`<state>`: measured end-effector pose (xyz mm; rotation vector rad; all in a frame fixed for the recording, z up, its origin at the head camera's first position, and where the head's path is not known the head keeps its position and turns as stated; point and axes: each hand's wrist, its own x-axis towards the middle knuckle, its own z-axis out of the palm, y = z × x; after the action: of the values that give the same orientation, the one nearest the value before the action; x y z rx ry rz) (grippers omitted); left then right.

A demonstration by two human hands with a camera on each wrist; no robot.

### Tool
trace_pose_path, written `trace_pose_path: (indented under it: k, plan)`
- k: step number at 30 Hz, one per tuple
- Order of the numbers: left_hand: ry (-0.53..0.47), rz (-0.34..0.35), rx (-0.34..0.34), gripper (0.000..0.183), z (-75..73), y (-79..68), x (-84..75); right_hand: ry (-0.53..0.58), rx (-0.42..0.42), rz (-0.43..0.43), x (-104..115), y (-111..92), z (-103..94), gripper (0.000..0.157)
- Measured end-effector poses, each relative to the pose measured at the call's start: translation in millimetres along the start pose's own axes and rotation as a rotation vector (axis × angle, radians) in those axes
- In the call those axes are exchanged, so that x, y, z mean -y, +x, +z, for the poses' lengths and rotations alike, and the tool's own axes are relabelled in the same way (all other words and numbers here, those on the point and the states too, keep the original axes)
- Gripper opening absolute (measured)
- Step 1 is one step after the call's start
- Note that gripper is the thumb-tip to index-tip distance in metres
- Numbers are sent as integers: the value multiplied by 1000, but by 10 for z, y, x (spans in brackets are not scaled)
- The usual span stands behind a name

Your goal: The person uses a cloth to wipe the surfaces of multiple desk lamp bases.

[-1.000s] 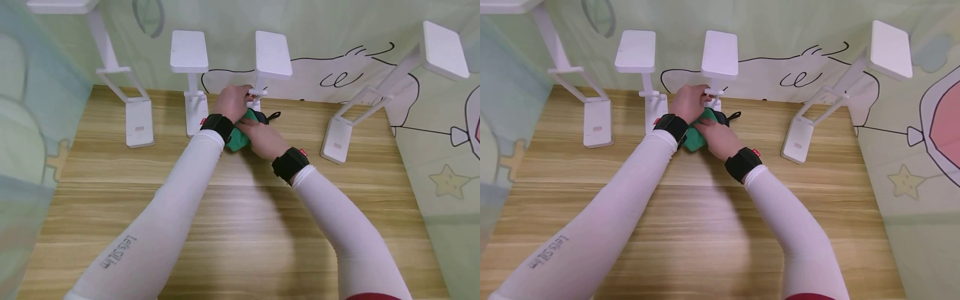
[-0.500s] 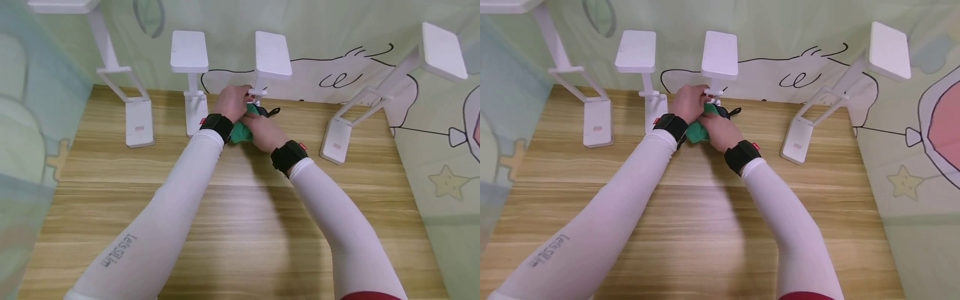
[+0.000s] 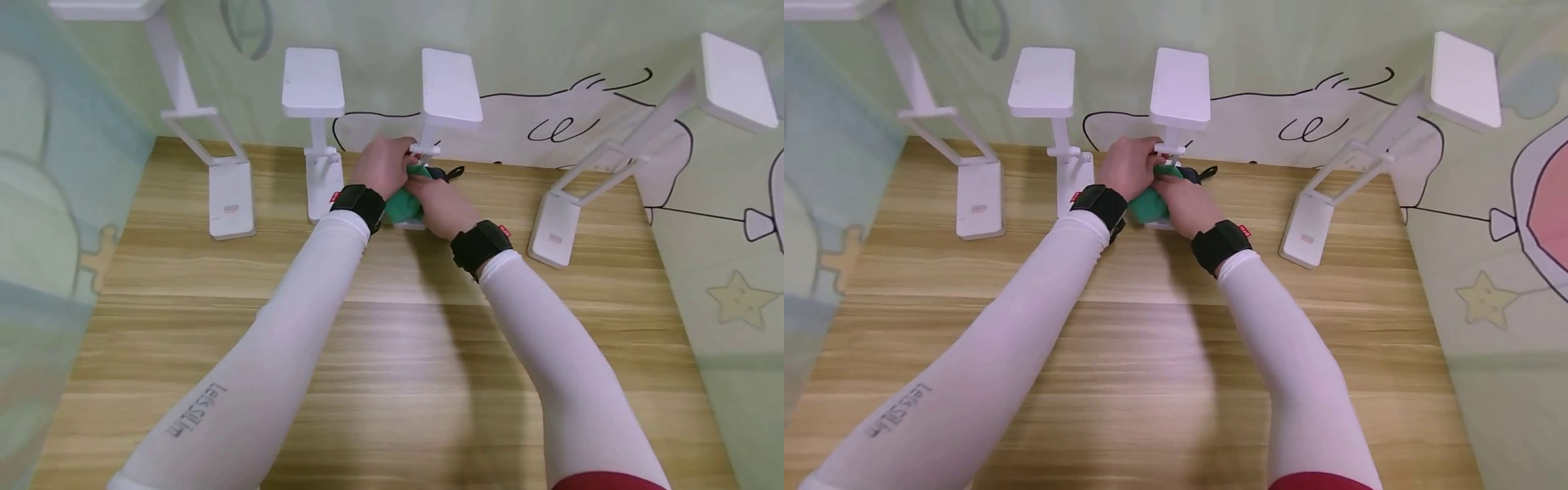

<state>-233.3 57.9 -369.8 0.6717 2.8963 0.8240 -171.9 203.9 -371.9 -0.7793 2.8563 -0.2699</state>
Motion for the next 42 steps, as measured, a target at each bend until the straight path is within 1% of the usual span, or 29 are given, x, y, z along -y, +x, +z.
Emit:
trace_pose_path:
  k: [2, 5, 11, 14, 17, 19, 24, 30, 35, 42]
  plan:
    - [-9, 7, -4, 18, 7, 4, -11, -9, 19, 13, -27, -31, -23, 46]
    - [-7, 8, -1, 20, 9, 5, -25, -8, 48, 48, -59, -87, -52, 47]
    - [-20, -4, 11, 22, 3, -6, -35, -14, 64, 113, -130, -244, -60, 50]
    - [-14, 4, 1, 20, 0, -10, -28, -23, 69, 143, -116, -339, -42, 53]
    - [-2, 22, -13, 20, -1, -10, -18, -39, 75, 146, -65, -427, -14, 54]
    - [-1, 23, -15, 20, -3, -12, -16, -58, 80, 129, -14, -477, 1, 54]
    - [6, 9, -7, 21, -8, -14, -21, -114, 87, 54, 145, -570, 34, 53]
    - [20, 0, 10, 22, -10, -12, -35, -110, 96, -20, 309, -612, 73, 50]
    - [28, -7, 11, 21, -13, -19, -39, -90, 78, -73, 361, -544, 101, 51]
    - [17, 12, 12, 22, -11, -26, -42, -67, 45, -128, 288, -333, 132, 54]
